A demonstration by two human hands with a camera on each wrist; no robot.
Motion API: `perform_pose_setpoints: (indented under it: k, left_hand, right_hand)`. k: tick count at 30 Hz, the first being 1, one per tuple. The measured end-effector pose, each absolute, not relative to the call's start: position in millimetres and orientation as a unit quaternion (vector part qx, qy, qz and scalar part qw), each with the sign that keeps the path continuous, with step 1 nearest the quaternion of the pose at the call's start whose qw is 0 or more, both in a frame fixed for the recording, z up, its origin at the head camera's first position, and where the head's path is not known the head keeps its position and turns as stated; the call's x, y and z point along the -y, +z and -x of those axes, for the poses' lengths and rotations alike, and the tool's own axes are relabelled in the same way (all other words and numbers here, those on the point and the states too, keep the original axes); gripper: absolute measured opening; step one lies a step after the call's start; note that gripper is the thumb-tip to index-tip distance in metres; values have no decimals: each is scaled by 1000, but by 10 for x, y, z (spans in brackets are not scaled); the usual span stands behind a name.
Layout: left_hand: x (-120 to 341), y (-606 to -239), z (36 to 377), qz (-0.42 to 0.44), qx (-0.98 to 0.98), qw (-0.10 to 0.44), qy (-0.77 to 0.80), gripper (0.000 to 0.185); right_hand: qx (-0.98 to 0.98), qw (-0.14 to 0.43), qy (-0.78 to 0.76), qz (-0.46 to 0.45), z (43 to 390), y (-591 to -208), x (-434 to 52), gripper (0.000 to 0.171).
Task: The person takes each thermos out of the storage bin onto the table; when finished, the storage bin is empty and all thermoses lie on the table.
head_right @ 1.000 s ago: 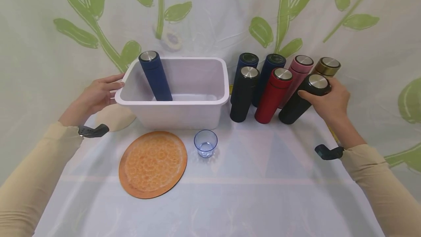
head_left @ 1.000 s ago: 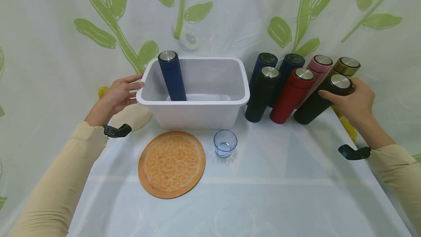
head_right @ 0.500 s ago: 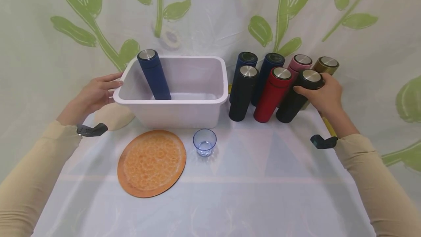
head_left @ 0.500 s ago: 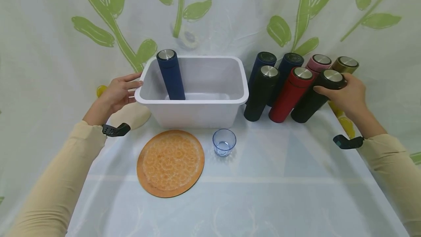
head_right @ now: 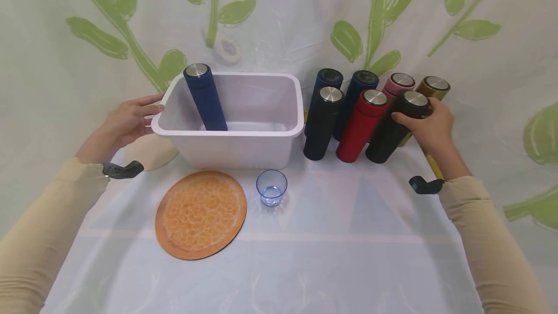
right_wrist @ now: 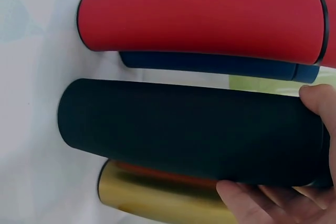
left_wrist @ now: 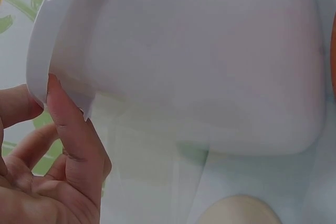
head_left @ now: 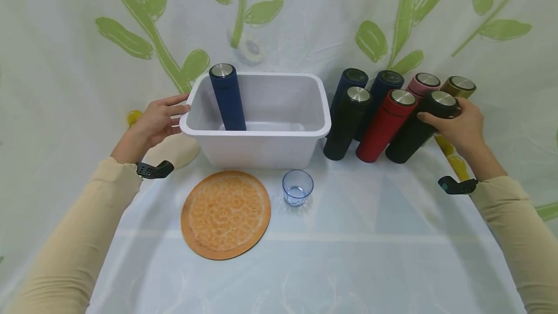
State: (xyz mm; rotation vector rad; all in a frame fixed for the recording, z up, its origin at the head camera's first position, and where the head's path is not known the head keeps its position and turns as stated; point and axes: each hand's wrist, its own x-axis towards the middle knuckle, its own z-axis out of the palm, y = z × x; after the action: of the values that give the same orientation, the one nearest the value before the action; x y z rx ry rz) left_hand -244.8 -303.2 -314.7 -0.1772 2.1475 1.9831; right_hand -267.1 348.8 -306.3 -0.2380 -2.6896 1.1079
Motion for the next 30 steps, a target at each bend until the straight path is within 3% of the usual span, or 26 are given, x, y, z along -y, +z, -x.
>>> perform_pose_setpoints:
  k: [7, 16, 30]
  left_hand:
    - [3012, -3100, 2449, 67, -732, 103, 670, 67]
    - [2987, -3126, 2432, 71, -733, 108, 668, 65]
    - [2998, -3132, 2420, 73, -742, 100, 658, 65]
  right_hand:
    - [906, 112, 398, 90, 2627, -3101, -3472, 61]
    - [912, 111, 378, 113, 2447, -3092, -3375, 107]
    - [929, 116, 337, 104, 2201, -2895, -3325, 109]
